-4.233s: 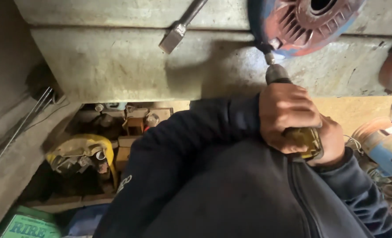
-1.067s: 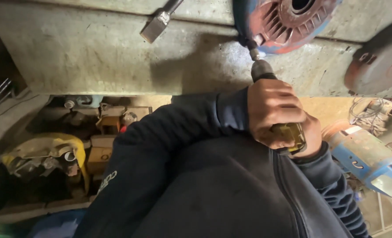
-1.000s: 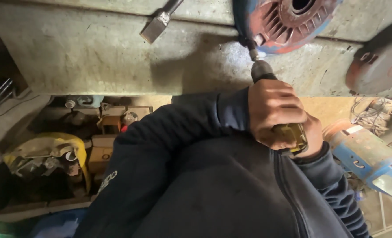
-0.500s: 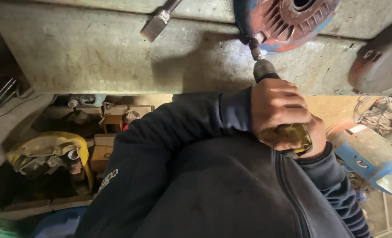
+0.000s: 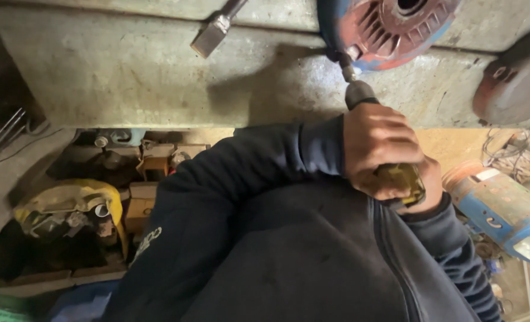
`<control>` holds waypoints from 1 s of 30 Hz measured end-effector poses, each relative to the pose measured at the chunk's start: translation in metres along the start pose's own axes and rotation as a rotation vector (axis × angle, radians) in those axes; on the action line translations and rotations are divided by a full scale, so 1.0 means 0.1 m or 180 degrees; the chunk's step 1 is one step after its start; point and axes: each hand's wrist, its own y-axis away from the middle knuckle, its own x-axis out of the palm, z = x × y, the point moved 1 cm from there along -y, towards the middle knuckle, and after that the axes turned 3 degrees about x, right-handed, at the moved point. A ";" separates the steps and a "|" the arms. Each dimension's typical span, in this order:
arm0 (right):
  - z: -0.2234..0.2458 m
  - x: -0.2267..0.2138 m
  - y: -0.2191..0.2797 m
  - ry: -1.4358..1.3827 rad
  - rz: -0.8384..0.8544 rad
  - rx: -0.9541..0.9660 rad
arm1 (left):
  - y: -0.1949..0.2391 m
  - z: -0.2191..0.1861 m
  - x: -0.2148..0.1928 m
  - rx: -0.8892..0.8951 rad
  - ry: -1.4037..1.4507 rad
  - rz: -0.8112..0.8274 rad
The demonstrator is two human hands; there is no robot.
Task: Using a power impact driver to unscrew bolts from a circular metal motor housing on a workbench.
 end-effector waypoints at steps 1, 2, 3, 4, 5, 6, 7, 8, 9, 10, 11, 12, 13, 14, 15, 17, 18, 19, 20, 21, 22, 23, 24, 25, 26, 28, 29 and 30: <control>0.00 -0.01 0.00 -0.0003 -0.0014 0.0014 | 0.01 0.00 0.03 0.0003 0.0016 0.0012; -0.01 -0.01 0.01 0.0068 0.0087 0.0204 | 0.02 0.00 0.05 -0.0086 -0.0024 -0.0072; -0.02 -0.01 -0.02 0.0136 0.0189 0.0373 | 0.02 0.02 0.06 -0.0169 -0.0081 -0.0154; 0.02 -0.01 -0.03 0.0131 0.0173 0.0369 | 0.01 0.01 0.05 -0.0160 -0.0083 -0.0139; 0.06 -0.02 -0.05 0.0035 0.0186 0.0259 | 0.00 -0.01 0.04 -0.0102 -0.0106 -0.0087; 0.10 -0.02 -0.07 -0.0061 0.0199 0.0149 | 0.00 -0.03 0.03 -0.0045 -0.0128 -0.0035; 0.05 -0.02 -0.04 -0.0060 0.0179 0.0153 | -0.01 -0.02 0.04 -0.0032 -0.0120 -0.0021; -0.01 -0.02 -0.01 0.0192 0.0142 0.0138 | -0.01 0.00 0.04 -0.0048 -0.0067 -0.0062; -0.07 -0.02 0.03 0.0445 0.0117 0.0134 | -0.01 0.00 0.06 -0.0074 -0.0005 -0.0110; -0.08 -0.03 0.03 0.0446 0.0109 0.0150 | -0.01 0.02 0.06 -0.0071 0.0012 -0.0105; -0.08 -0.03 0.03 0.0249 0.0183 0.0189 | 0.00 0.02 0.06 -0.0049 -0.0035 -0.0104; -0.08 -0.02 0.02 0.0052 0.0257 0.0228 | 0.01 0.03 0.05 -0.0027 -0.0081 -0.0104; -0.05 -0.03 0.00 0.0044 0.0275 0.0200 | 0.00 0.01 0.04 -0.0038 -0.0113 -0.0109; -0.02 -0.03 -0.02 0.0030 0.0225 0.0090 | -0.01 -0.01 0.02 -0.0052 -0.0134 -0.0092; 0.02 -0.04 -0.02 0.0023 0.0143 0.0006 | -0.03 -0.03 0.01 -0.0047 -0.0121 -0.0056; -0.01 -0.04 -0.03 0.0141 0.0186 0.0034 | 0.01 0.03 0.05 -0.0062 -0.0078 -0.0082; -0.02 -0.04 -0.04 0.0260 0.0245 0.0062 | 0.02 0.05 0.06 -0.0086 -0.0038 -0.0120; 0.00 -0.02 -0.04 0.0240 0.0238 0.0039 | 0.02 0.05 0.06 -0.0090 -0.0062 -0.0100; 0.03 -0.01 -0.03 0.0101 0.0198 0.0067 | 0.02 0.04 0.08 -0.0086 -0.0064 -0.0053; 0.05 0.01 -0.02 -0.0052 0.0143 0.0089 | 0.01 0.02 0.08 -0.0080 -0.0071 0.0016; 0.14 -0.01 -0.03 -0.0086 0.0121 0.0058 | 0.00 0.00 0.11 -0.0082 -0.0102 0.0057; 0.22 -0.02 -0.05 -0.0144 -0.0021 -0.0020 | -0.02 0.00 0.12 -0.0021 -0.0091 0.0062; 0.30 -0.05 -0.05 -0.0201 -0.0163 -0.0098 | -0.03 -0.01 0.15 0.0041 -0.0079 0.0068; 0.33 -0.03 -0.01 -0.0240 -0.0212 -0.0111 | -0.07 -0.04 0.16 0.0048 -0.0088 0.0131; 0.36 -0.03 0.05 -0.0435 -0.0306 -0.0209 | -0.11 -0.07 0.20 0.0091 -0.0072 0.0249; 0.31 -0.03 0.27 -0.0652 -0.0529 -0.0297 | -0.22 -0.11 0.34 0.0190 -0.0010 0.0475; 0.22 -0.02 0.41 -0.0596 -0.0630 -0.0185 | -0.27 -0.12 0.43 0.0241 -0.0003 0.0679; 0.12 -0.01 0.55 -0.0545 -0.0729 -0.0071 | -0.34 -0.12 0.54 0.0292 0.0002 0.0883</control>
